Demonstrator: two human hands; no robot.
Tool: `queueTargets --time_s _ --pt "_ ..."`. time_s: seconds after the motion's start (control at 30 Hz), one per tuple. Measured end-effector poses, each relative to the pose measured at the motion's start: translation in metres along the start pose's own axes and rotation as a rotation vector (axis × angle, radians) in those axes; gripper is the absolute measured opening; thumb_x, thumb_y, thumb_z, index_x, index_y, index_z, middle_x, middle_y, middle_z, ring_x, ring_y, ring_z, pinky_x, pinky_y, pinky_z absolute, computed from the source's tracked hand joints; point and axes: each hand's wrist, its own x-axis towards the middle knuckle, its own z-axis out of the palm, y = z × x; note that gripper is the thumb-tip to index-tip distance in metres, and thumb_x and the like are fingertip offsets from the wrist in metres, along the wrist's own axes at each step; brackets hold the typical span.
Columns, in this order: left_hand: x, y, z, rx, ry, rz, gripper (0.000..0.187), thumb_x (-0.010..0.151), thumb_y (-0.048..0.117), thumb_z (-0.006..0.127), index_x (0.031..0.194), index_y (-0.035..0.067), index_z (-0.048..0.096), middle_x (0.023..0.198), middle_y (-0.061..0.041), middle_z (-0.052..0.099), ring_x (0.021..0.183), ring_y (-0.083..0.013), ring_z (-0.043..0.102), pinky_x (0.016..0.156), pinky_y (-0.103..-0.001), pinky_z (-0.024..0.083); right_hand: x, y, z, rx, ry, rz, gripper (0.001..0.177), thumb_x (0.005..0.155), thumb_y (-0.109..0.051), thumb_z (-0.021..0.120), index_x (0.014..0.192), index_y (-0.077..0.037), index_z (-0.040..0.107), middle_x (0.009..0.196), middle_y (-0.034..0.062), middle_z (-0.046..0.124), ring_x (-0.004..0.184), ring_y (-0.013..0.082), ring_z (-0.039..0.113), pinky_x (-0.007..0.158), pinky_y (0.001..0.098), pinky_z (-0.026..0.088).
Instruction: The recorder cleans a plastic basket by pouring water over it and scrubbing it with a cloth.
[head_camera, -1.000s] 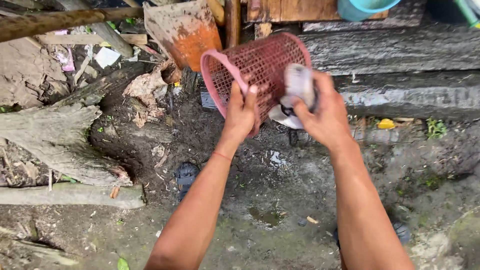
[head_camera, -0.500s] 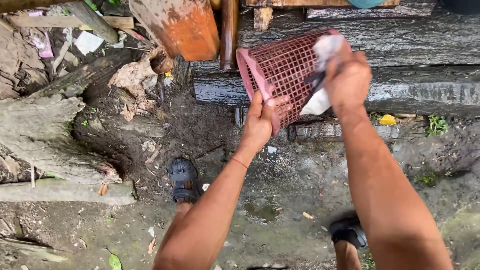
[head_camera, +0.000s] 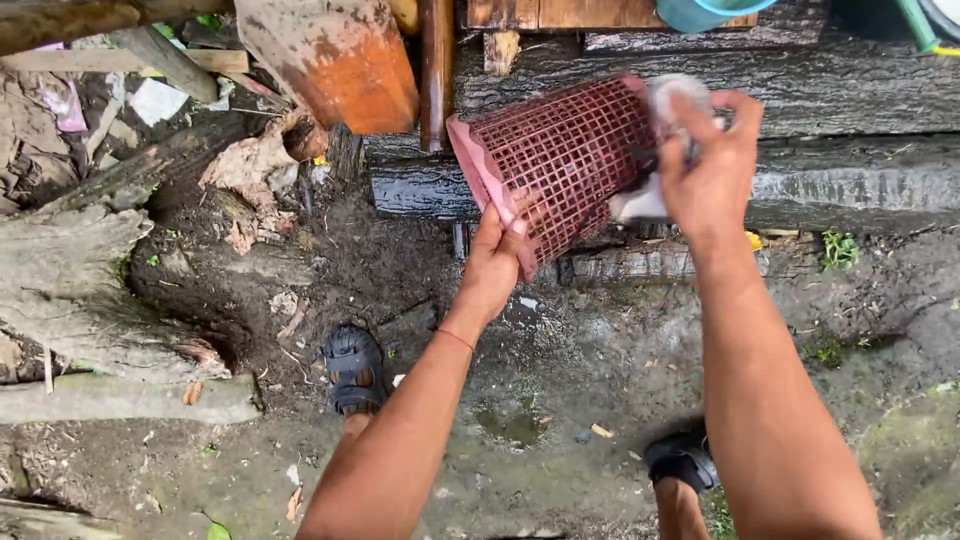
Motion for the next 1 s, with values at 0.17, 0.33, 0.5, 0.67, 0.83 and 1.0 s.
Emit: queueTargets --time_s 0.17,0.33,0.5,0.67,0.83,1.0 --pt "0.013 -0.042 -0.016 0.142 0.079 0.032 0.04 0.112 0.01 0.046 0.152 0.01 0.046 0.123 -0.004 0.063 0.093 -0.0077 0.058 0.081 -0.029 0.051 -0.058 -0.006 0.06 -0.034 -0.336 0.154 0.024 0.095 0.001 0.061 0.115 -0.002 0.073 0.115 0.0176 0.061 0.086 0.0255 0.063 0.073 0.0376 0.057" --pt "0.009 -0.055 -0.022 0.033 0.095 -0.028 0.04 0.113 0.009 0.049 0.153 0.01 0.05 0.109 -0.008 0.06 0.078 -0.0152 0.048 0.07 -0.031 0.044 -0.058 -0.05 0.036 0.475 -0.317 0.176 0.041 0.083 0.004 0.065 0.123 -0.001 0.072 0.116 0.0176 0.06 0.097 0.0258 0.065 0.082 0.0369 0.058" --pt "-0.001 -0.06 -0.023 0.098 0.037 0.048 0.04 0.106 0.004 0.049 0.145 0.01 0.049 0.119 0.002 0.067 0.088 -0.0079 0.055 0.081 -0.024 0.049 -0.033 0.031 0.025 -0.163 -0.043 0.259 0.047 0.086 0.009 0.067 0.13 -0.004 0.074 0.118 0.0144 0.06 0.1 0.0254 0.063 0.088 0.036 0.057" --pt "-0.002 -0.041 -0.014 0.209 0.011 0.097 0.043 0.105 -0.002 0.047 0.147 0.008 0.048 0.125 -0.001 0.067 0.103 -0.0093 0.058 0.091 -0.027 0.048 -0.062 -0.01 0.067 0.21 -0.172 0.118 0.033 0.088 0.009 0.066 0.117 -0.008 0.07 0.124 0.0102 0.065 0.107 0.0243 0.066 0.092 0.0333 0.058" --pt "0.001 -0.047 -0.027 0.095 0.033 0.046 0.044 0.103 -0.004 0.048 0.146 0.006 0.049 0.128 -0.002 0.065 0.103 -0.0135 0.058 0.09 -0.031 0.047 -0.052 -0.053 0.039 0.558 -0.373 0.248 0.045 0.082 0.01 0.062 0.122 -0.008 0.074 0.125 0.0145 0.065 0.119 0.0276 0.064 0.1 0.0346 0.054" --pt "0.041 -0.042 -0.033 0.195 -0.143 0.105 0.043 0.104 -0.004 0.051 0.147 0.004 0.05 0.138 -0.006 0.066 0.117 -0.016 0.06 0.099 -0.031 0.046 -0.02 0.008 0.007 0.307 -0.107 0.166 0.033 0.099 0.006 0.061 0.128 -0.007 0.072 0.131 0.0123 0.068 0.127 0.0299 0.065 0.114 0.0398 0.052"
